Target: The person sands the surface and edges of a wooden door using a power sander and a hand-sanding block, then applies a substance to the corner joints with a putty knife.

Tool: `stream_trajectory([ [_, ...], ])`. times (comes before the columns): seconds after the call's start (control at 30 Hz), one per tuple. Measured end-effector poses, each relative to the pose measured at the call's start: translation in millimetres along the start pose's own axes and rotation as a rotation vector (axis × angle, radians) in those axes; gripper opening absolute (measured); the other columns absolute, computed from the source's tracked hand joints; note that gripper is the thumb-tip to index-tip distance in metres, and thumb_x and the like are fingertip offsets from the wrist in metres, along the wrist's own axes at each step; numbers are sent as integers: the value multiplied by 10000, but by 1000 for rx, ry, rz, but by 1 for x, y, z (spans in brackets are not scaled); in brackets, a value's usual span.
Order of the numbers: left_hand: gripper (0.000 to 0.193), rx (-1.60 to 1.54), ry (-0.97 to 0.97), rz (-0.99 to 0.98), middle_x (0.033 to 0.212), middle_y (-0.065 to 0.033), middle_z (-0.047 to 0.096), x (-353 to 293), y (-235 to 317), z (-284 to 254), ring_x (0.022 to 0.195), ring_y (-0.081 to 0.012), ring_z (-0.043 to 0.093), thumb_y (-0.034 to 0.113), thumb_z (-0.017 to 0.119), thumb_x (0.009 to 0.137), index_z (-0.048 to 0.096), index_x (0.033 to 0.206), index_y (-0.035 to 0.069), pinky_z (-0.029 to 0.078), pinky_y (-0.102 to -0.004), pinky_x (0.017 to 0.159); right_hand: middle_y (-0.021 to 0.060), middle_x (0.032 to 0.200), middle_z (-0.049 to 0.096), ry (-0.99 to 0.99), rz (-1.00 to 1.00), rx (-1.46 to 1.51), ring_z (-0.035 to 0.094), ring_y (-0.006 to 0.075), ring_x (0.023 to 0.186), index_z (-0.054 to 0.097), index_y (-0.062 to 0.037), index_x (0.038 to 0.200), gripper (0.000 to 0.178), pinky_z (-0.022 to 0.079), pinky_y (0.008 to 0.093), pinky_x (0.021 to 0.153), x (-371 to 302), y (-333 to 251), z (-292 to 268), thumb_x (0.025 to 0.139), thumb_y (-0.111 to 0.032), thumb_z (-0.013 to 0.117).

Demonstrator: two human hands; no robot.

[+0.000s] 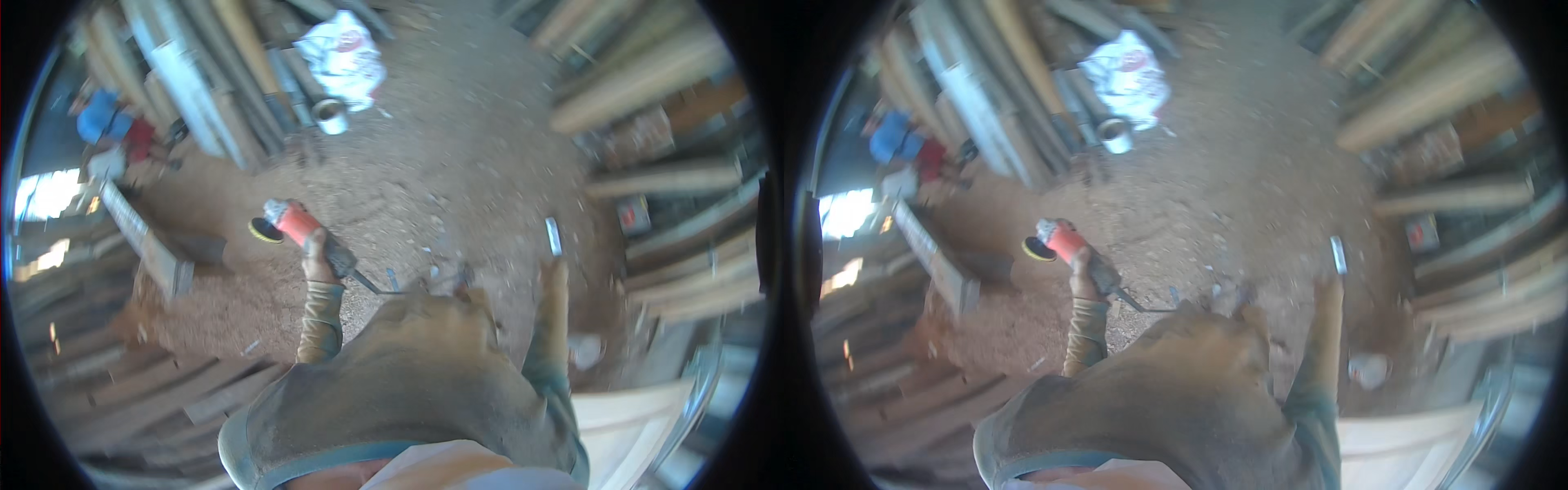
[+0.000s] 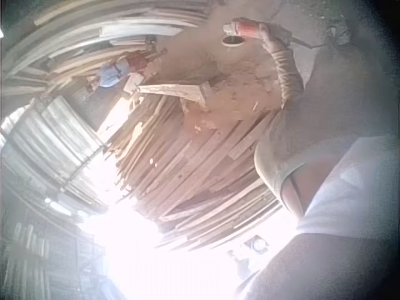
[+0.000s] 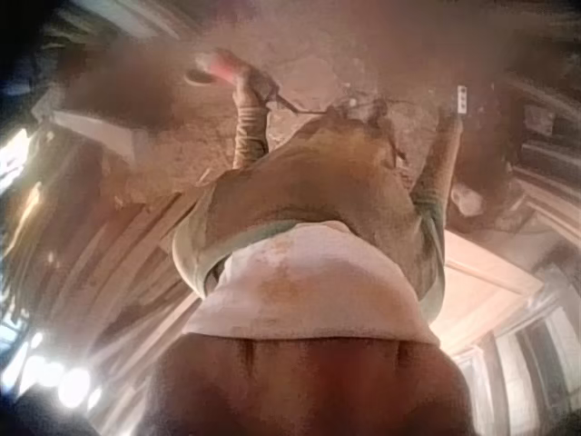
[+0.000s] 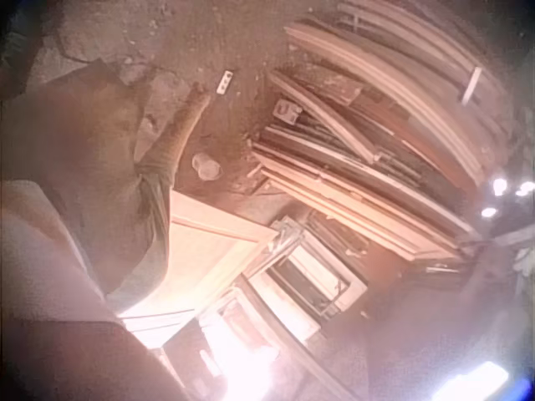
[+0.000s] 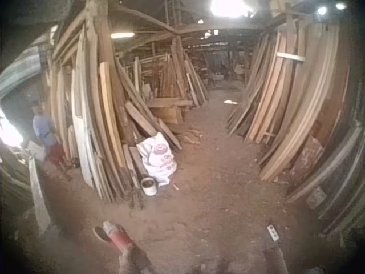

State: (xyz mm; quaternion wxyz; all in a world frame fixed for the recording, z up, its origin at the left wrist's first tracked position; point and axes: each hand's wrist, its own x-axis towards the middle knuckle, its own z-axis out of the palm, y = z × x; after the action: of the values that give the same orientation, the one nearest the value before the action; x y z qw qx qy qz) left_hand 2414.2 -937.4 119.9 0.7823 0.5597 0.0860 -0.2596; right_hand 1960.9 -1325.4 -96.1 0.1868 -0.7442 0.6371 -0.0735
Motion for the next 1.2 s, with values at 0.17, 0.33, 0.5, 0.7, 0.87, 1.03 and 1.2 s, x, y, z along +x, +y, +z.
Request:
stream_trajectory([
  [0.17,395,138,123,296,883,-24,675,-12,23,-19,759,-134,649,288,829,873,649,1119,36,555,-320,702,192,1093,623,-583,-76,-63,671,307,955,529,0,1321,546,545,449,849,-98,2,95,945,-368,674],
  [0.33,488,274,233,403,936,-48,682,-42,40,-38,776,-130,656,317,854,849,612,1144,12,557,-300,702,99,721,582,-888,149,546,555,214,592,608,-24,995,154,452,386,531,-141,19,105,978,-177,608],
  [0.5,544,385,345,533,941,-55,682,-68,49,-44,784,-132,657,329,867,835,591,1175,7,564,-308,722,153,772,639,-852,475,624,684,295,736,616,1,1026,260,584,467,645,-83,7,149,948,-247,621],
  [0.7,543,482,348,560,949,-33,663,-83,55,-35,815,-109,630,329,854,829,597,1185,10,541,-291,719,124,775,626,-713,370,734,661,258,607,602,43,1009,269,563,394,495,-41,-37,149,982,-223,626],
  [0.87,649,679,369,472,967,-115,707,-94,43,-38,848,-183,692,376,885,757,585,1195,3,575,-360,773,157,844,644,-728,383,681,658,300,693,621,22,971,255,569,473,589,-53,-35,135,936,-231,614],
  [1.03,705,948,240,504,1009,-168,726,-107,40,-32,909,-263,737,414,905,727,580,1210,17,589,-398,802,111,795,615,-803,672,924,626,242,638,597,-25,1048,210,493,414,512,-94,27,146,940,-195,655],
  [1.2,756,1077,-5,612,1084,-193,733,-101,33,-14,1018,-352,744,406,907,714,568,1286,48,606,-434,851,74,716,578,-754,559,817,570,180,565,577,-55,978,144,422,372,448,-147,84,164,944,-168,660],
])
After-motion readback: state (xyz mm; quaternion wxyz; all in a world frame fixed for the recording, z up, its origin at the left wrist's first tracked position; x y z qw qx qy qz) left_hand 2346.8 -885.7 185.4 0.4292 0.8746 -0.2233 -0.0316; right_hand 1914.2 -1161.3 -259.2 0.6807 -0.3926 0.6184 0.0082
